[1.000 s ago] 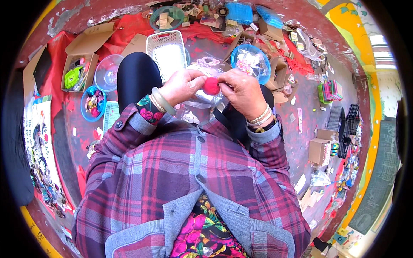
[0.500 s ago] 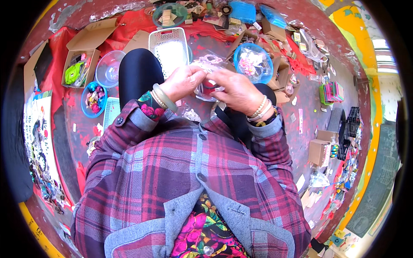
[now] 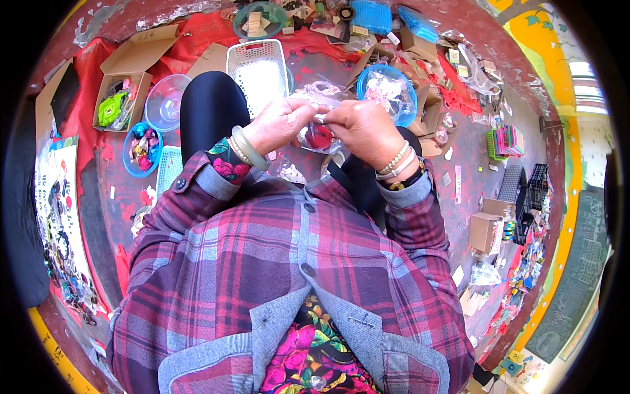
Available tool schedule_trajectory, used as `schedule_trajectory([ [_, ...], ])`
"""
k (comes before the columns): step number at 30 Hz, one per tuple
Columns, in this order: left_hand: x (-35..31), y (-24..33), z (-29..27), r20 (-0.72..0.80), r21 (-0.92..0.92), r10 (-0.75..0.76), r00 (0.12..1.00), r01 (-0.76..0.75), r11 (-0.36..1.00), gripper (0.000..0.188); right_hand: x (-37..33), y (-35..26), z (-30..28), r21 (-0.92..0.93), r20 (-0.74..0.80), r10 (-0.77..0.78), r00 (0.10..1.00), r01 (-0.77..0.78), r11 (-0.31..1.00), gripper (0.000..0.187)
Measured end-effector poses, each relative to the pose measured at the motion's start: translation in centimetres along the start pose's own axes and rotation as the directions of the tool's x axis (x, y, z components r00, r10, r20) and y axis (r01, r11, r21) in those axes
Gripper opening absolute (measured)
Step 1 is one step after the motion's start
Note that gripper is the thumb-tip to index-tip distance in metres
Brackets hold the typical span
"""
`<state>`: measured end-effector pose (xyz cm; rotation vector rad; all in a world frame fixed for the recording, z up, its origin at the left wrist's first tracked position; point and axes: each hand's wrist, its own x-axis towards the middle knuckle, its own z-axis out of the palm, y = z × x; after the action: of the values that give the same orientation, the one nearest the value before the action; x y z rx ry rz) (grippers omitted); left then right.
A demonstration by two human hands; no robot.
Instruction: The person sits on the floor and packs small decorative items into clear plastic bags. They pick up items like blue and red ornaments from a basket and place them into bags, then seal the bags. The person handles the items one at a time, organizing them into separate packages.
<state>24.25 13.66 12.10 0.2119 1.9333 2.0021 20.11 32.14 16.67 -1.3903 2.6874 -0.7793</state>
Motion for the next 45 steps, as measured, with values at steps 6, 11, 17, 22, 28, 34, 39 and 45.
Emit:
schedule_trajectory([
  [6, 0.0, 0.2, 0.3, 0.004, 0.081, 0.009, 1.0, -0.009, 0.997, 0.037, 0.5, -0.3, 1.2, -0.1, 0.264, -0.015, 0.964, 0.042, 0.994, 0.012],
  [11, 0.2, -0.5, -0.2, -0.088, -0.057, -0.016, 0.996, 0.011, 0.998, 0.038, 0.6, 0.7, 0.9, 0.181, 0.108, -0.113, 0.988, 0.092, 0.979, 0.016],
  [17, -0.2, 1.3, -1.5, -0.148, -0.346, -0.18, 0.972, 0.12, 0.931, 0.041, 0.7, -0.3, -3.4, 0.138, -0.35, -0.014, 0.937, 0.067, 0.988, 0.024],
  [22, 0.0, 1.0, -3.1, -0.146, -0.709, -0.123, 0.982, -0.017, 0.705, 0.041, -0.7, 0.6, -3.4, 0.218, -0.457, 0.166, 0.874, -0.07, 0.973, 0.028],
  [28, -0.3, 1.8, -2.1, -0.119, -0.762, 0.023, 0.993, -0.106, 0.638, 0.042, -1.2, 0.1, -1.3, 0.63, -0.222, 0.444, 0.868, -0.22, 0.745, 0.042],
  [34, -0.7, 3.0, -0.5, -0.134, -0.509, 0.063, 0.989, -0.123, 0.852, 0.036, -0.6, -0.7, -1.6, 0.69, -0.252, 0.464, 0.849, -0.178, 0.701, 0.026],
  [39, -1.5, 4.0, -0.3, -0.22, -0.261, 0.079, 0.972, -0.137, 0.956, 0.035, -0.9, -0.8, -1.7, 0.649, -0.368, 0.418, 0.831, -0.092, 0.755, 0.013],
  [45, -3.0, 7.3, -1.1, -0.154, 0.016, 0.323, 0.934, -0.324, 0.946, 0.037, -1.1, -4.1, -4.2, 0.435, -0.522, 0.268, 0.81, -0.018, 0.9, 0.008],
])
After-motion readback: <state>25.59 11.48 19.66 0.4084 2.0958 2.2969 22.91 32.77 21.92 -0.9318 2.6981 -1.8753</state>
